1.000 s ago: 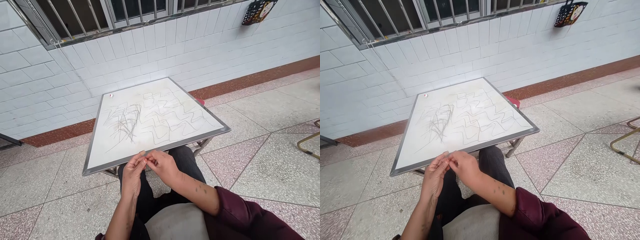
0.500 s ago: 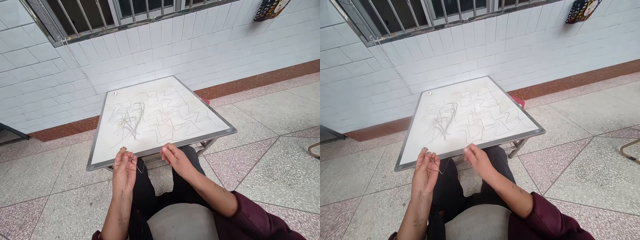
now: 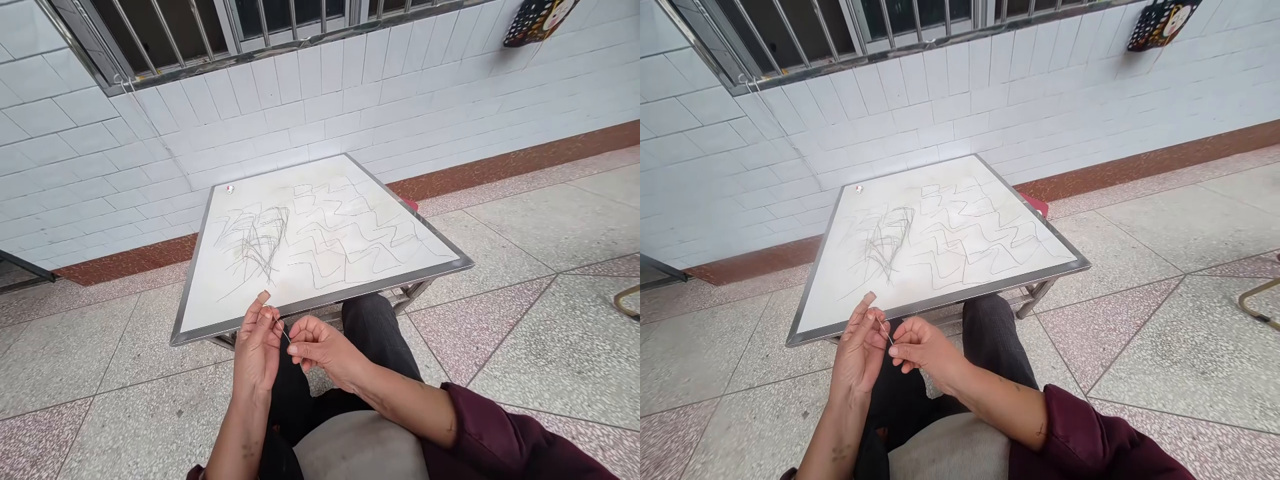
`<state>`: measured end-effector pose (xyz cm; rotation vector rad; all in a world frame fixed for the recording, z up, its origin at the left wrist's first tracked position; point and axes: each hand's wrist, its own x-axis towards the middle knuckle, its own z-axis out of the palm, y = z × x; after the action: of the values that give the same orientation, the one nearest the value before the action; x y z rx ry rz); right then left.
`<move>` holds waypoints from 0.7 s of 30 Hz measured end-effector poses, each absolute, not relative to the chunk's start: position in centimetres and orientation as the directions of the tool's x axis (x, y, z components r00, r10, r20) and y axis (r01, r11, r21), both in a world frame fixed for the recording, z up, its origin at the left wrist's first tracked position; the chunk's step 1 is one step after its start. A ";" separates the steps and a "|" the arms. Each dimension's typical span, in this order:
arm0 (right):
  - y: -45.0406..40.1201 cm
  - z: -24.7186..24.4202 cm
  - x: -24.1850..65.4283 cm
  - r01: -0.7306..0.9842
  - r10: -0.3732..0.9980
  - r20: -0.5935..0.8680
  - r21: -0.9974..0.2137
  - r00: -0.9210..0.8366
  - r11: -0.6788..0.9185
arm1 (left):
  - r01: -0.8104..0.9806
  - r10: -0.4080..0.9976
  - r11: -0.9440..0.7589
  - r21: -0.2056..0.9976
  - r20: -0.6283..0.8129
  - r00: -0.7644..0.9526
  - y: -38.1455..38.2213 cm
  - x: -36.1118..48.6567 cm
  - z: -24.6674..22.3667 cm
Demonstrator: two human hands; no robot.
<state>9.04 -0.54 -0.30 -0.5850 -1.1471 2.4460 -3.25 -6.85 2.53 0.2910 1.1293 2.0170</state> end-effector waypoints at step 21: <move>-1.1 -2.6 7.6 -0.185 0.653 -0.286 -0.811 -0.701 -0.555 | -0.429 0.634 -0.296 0.853 -0.160 -0.756 -5.1 -2.7 1.1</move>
<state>7.58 -1.09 -2.64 -0.7970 -1.0851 2.2615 -2.73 -5.09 1.11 0.2724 1.2820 2.0848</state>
